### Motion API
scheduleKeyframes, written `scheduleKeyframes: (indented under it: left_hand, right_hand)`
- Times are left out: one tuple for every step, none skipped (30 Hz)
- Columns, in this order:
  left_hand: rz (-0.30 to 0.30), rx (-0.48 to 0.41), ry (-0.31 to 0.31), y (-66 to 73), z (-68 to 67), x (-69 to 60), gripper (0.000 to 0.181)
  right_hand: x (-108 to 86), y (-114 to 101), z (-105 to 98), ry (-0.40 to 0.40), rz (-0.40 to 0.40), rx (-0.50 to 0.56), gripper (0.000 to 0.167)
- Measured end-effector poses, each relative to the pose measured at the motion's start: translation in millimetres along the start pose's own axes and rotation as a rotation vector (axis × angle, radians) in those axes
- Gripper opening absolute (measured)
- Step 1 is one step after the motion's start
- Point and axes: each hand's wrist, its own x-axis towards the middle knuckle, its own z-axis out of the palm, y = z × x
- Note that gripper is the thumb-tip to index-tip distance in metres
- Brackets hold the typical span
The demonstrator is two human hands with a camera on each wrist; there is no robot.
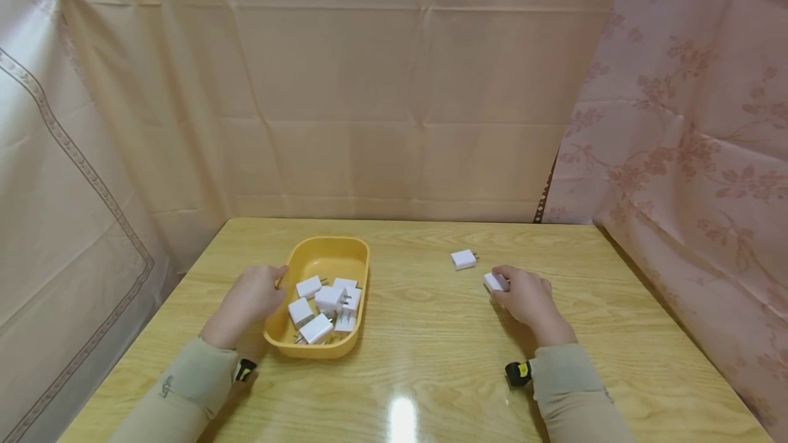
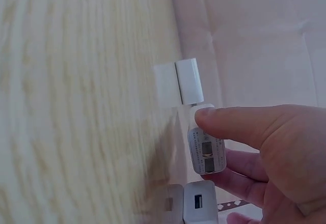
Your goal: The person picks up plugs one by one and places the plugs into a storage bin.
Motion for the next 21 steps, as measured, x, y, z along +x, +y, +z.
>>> scheduleKeyframes:
  left_hand:
    - [-0.004,-0.005,-0.002,0.2,-0.1,0.2,0.050]
    - [-0.007,-0.010,-0.005,0.2,-0.2,0.2,0.050]
    - [-0.007,-0.011,-0.005,-0.2,-0.2,0.6,0.050]
    - [-0.005,-0.008,-0.003,-0.4,-0.3,0.9,0.050]
    - [-0.004,-0.005,-0.001,-0.6,-0.4,1.1,0.050]
    - [-0.002,-0.001,0.002,-0.7,-0.5,1.3,0.051]
    - [-0.002,0.001,0.003,-0.8,-0.6,1.5,0.051]
    - [-0.005,-0.003,0.001,-1.3,-0.4,1.7,0.051]
    - [-0.006,-0.001,0.001,-1.4,-0.5,1.7,0.051]
    - [-0.009,-0.003,-0.001,-1.5,-0.5,1.6,0.051]
    - [-0.012,-0.006,-0.003,-1.6,-0.4,1.7,0.051]
    - [-0.013,-0.007,-0.004,-1.7,-0.5,1.7,0.051]
    - [-0.014,-0.007,-0.004,-1.6,-0.6,1.7,0.051]
    - [-0.016,-0.007,-0.004,-1.6,-0.7,1.7,0.051]
    - [-0.016,-0.007,-0.004,-1.5,-0.9,1.7,0.051]
    - [-0.017,-0.007,-0.005,-1.6,-1.1,1.8,0.051]
    - [-0.017,-0.004,-0.004,-1.5,-1.2,1.9,0.051]
    - [-0.015,0.000,-0.002,-1.3,-1.5,1.9,0.051]
    - [-0.014,0.004,0.000,-1.0,-1.7,2.1,0.051]
    - [-0.016,0.004,-0.002,-0.9,-1.7,2.4,0.051]
    - [-0.017,0.004,-0.002,-0.7,-1.6,2.5,0.051]
  right_hand:
    - [0.3,0,-1,-0.003,0.004,0.001,0.048]
    - [0.5,-2,-1,-0.006,0.009,0.003,0.049]
    - [0.6,-2,-2,-0.011,0.015,0.004,0.050]
    - [0.9,-3,-3,-0.017,0.022,0.007,0.050]
    - [1.1,-4,-3,-0.022,0.028,0.010,0.051]
    - [1.4,-5,-4,-0.023,0.030,0.011,0.051]
    - [1.6,-7,-5,-0.027,0.032,0.013,0.051]
    - [1.8,-8,-6,-0.028,0.033,0.016,0.052]
    - [2.1,-9,-6,-0.026,0.030,0.016,0.052]
    - [2.6,-10,-7,-0.021,0.026,0.016,0.051]
    - [3.1,-12,-8,-0.016,0.020,0.016,0.051]
    - [3.5,-13,-8,-0.012,0.012,0.014,0.051]
    - [3.9,-14,-9,-0.008,0.005,0.013,0.051]
    - [4.4,-15,-10,-0.002,-0.001,0.012,0.050]
    - [4.8,-15,-10,0.002,-0.006,0.013,0.050]
    - [5.2,-16,-11,0.006,-0.008,0.015,0.049]
    - [5.4,-17,-11,0.007,-0.010,0.017,0.049]
    - [5.5,-17,-12,0.008,-0.009,0.021,0.048]
    - [5.7,-18,-12,0.008,-0.006,0.027,0.048]
    - [5.9,-18,-13,0.007,-0.003,0.029,0.048]
    - [6.1,-18,-13,0.006,-0.001,0.033,0.048]
